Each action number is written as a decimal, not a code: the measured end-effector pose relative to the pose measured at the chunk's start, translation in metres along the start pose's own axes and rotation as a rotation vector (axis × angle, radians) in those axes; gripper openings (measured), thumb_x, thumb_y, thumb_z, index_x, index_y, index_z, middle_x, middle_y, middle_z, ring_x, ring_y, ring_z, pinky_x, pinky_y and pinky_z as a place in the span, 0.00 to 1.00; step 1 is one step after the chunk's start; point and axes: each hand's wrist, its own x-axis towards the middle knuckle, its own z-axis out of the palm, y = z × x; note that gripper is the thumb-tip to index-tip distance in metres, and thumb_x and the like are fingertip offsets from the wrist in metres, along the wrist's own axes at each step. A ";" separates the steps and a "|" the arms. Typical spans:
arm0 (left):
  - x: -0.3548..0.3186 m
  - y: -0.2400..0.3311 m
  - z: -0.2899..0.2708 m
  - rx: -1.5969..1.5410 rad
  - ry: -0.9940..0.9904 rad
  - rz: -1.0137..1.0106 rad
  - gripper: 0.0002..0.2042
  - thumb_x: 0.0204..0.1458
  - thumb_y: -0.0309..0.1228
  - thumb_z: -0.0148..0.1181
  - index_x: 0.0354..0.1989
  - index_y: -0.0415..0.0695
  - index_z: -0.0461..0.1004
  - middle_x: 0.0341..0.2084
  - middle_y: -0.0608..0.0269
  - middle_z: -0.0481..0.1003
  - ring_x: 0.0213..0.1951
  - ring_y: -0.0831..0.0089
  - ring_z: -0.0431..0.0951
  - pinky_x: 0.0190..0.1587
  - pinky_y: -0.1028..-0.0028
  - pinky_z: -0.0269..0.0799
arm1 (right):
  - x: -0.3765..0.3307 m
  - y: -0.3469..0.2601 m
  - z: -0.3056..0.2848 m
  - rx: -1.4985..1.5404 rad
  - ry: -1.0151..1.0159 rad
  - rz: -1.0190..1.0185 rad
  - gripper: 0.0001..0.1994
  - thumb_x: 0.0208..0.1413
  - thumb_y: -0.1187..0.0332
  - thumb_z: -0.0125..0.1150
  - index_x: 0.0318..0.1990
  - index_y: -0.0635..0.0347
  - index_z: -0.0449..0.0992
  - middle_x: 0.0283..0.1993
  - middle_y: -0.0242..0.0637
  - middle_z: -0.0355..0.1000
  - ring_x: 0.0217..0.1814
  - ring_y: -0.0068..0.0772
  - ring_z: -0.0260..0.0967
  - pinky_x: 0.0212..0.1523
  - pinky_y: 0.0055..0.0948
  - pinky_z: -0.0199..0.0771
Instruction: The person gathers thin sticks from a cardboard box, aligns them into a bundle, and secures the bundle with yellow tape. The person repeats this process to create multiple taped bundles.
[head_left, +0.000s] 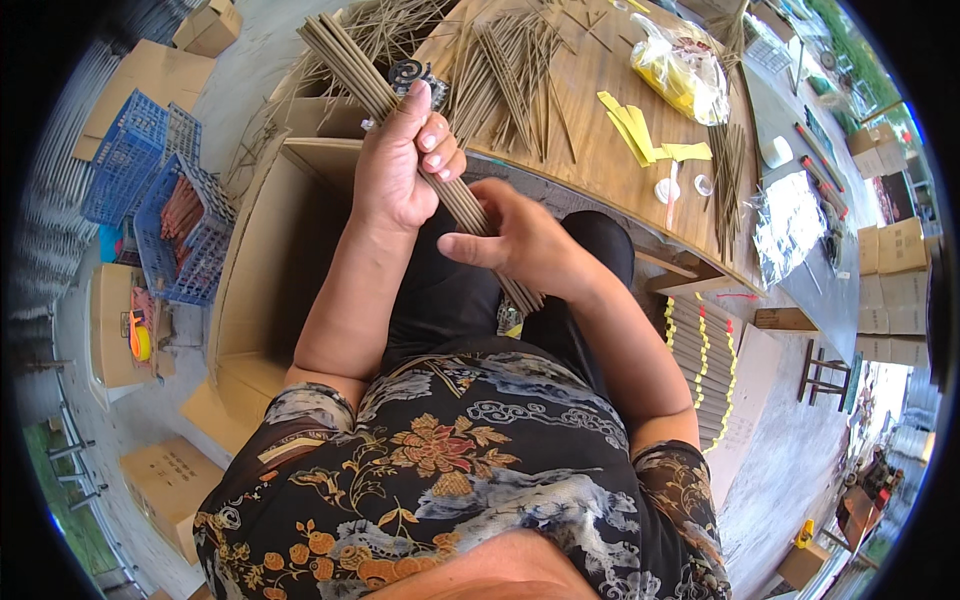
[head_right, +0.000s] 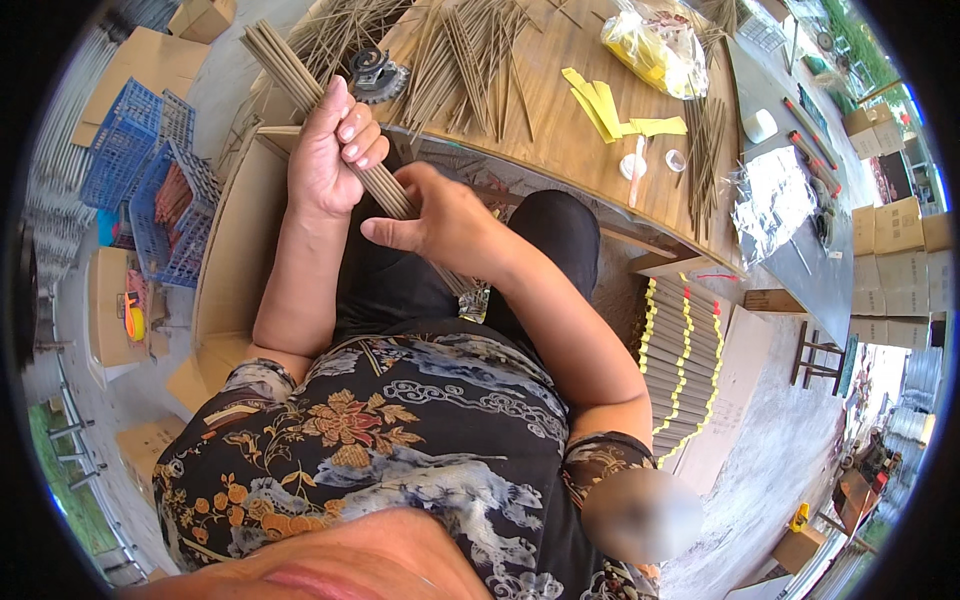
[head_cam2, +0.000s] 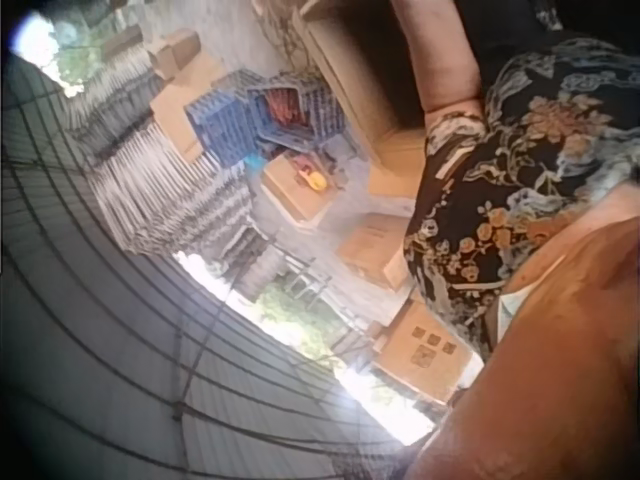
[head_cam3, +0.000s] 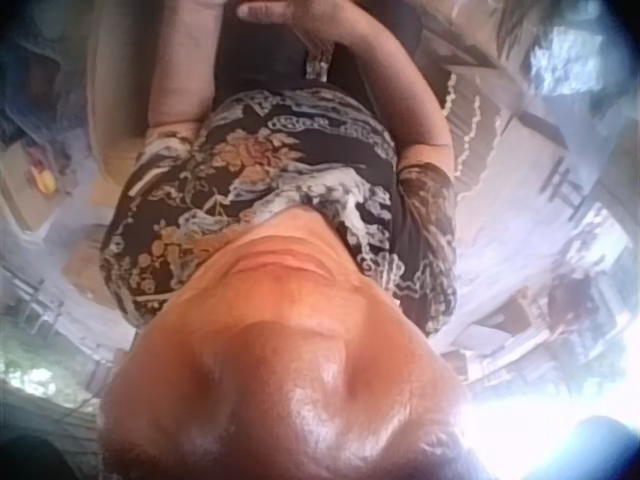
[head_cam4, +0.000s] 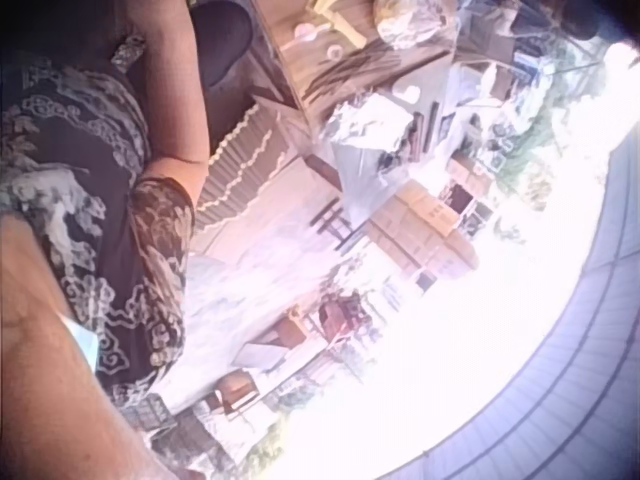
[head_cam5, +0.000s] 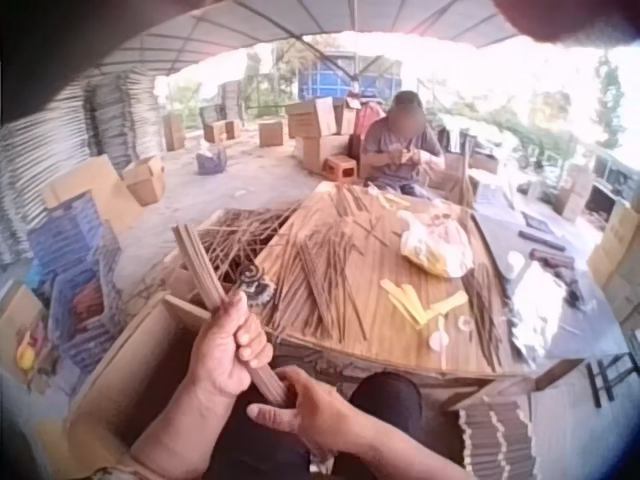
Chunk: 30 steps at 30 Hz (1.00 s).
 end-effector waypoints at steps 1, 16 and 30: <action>0.001 -0.001 -0.002 -0.011 -0.093 -0.008 0.15 0.55 0.39 0.48 0.18 0.49 0.60 0.11 0.73 0.59 0.11 0.83 0.58 0.14 0.82 0.55 | 0.001 0.004 0.005 0.231 -0.133 0.198 0.23 0.44 0.56 0.64 0.37 0.67 0.65 0.26 0.39 0.68 0.25 0.30 0.67 0.27 0.27 0.68; 0.018 0.021 -0.010 -0.008 -0.043 -0.023 0.16 0.51 0.40 0.54 0.16 0.50 0.60 0.09 0.72 0.59 0.12 0.80 0.58 0.16 0.79 0.54 | -0.008 0.009 0.012 0.035 -0.080 0.172 0.15 0.50 0.62 0.57 0.27 0.67 0.63 0.18 0.44 0.66 0.20 0.39 0.67 0.25 0.35 0.68; 0.013 0.021 0.002 0.061 -0.154 0.049 0.18 0.52 0.41 0.52 0.13 0.50 0.60 0.09 0.74 0.59 0.10 0.82 0.57 0.15 0.80 0.54 | 0.000 -0.002 0.004 0.397 -0.296 0.262 0.14 0.51 0.60 0.57 0.24 0.59 0.62 0.16 0.25 0.62 0.19 0.17 0.62 0.20 0.20 0.64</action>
